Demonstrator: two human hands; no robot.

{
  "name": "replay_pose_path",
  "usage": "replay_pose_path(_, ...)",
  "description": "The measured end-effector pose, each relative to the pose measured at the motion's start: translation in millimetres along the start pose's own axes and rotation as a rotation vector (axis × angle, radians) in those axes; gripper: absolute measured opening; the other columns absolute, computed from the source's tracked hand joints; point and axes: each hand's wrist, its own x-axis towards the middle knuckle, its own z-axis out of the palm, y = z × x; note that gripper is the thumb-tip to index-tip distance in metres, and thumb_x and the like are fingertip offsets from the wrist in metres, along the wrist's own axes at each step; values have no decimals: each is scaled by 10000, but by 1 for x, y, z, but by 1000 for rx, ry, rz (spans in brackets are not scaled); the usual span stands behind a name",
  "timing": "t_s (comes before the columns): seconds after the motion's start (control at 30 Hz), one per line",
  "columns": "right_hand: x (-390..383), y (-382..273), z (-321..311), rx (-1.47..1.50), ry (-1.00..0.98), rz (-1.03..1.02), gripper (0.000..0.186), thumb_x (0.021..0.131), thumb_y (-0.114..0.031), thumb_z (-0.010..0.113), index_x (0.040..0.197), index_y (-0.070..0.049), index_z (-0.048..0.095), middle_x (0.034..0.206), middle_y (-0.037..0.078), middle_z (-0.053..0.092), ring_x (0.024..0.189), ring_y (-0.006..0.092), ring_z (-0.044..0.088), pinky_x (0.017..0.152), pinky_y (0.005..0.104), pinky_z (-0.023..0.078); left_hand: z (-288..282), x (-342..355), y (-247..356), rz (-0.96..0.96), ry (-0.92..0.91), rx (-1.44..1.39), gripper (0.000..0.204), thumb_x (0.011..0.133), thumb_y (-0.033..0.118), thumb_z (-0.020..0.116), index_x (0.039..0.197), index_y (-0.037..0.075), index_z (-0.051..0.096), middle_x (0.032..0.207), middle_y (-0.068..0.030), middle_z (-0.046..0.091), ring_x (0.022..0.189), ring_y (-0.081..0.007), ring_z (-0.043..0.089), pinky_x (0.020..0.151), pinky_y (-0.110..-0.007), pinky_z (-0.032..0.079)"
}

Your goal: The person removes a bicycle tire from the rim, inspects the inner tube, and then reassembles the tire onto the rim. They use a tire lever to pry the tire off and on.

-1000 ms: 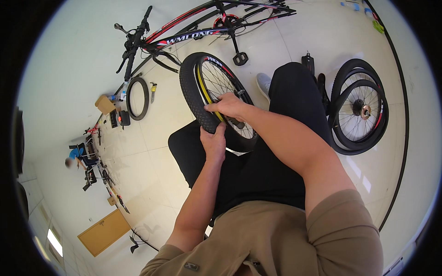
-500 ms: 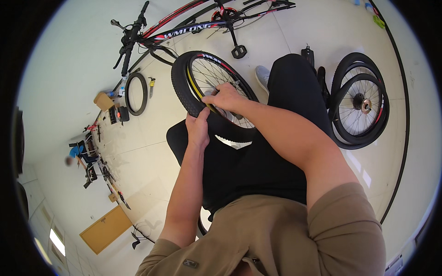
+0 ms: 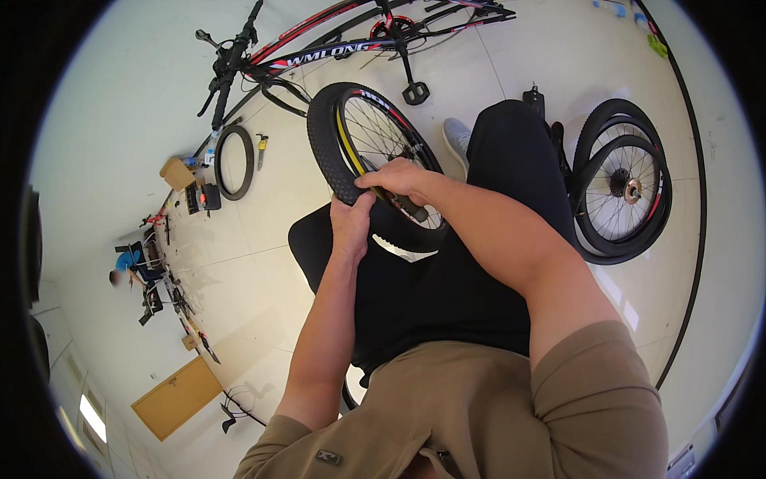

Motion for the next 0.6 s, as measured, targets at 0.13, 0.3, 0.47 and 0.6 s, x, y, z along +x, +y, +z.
replay_pose_path(0.13, 0, 4, 1, 21, -23, -39, 509, 792, -326, 832, 1095, 62, 703, 950, 126, 688, 753, 187, 602, 653, 353, 474, 2, -5, -4, 37, 26, 12, 406, 829, 23, 683, 1208, -4, 539, 1078, -70, 638, 933, -148, 626, 839, -289, 518)
replay_pose_path(0.3, 6, 10, 2, -45, -7, -81, 531, 786, -336, 841, 1098, 71, 702, 936, 126, 689, 752, 186, 606, 638, 365, 472, 5, -7, -5, 72, 56, 1, 387, 814, 1, 687, 1176, 2, 552, 1049, -57, 640, 913, -139, 627, 831, -282, 517)
replay_pose_path(0.47, 10, 11, 4, -90, 56, -110, 535, 788, -357, 838, 1057, 85, 701, 868, 128, 669, 666, 180, 571, 559, 356, 433, 8, -6, 2, 33, 74, 36, 390, 808, 17, 700, 1169, 7, 553, 1036, -47, 634, 898, -131, 614, 814, -279, 509)
replay_pose_path(0.6, 12, 13, 4, -94, 65, -149, 548, 793, -368, 833, 1047, 97, 692, 851, 125, 661, 647, 178, 565, 546, 354, 428, 10, -5, 1, 47, 104, 18, 399, 801, 1, 685, 1175, 0, 545, 1030, -50, 632, 885, -135, 615, 803, -278, 510)
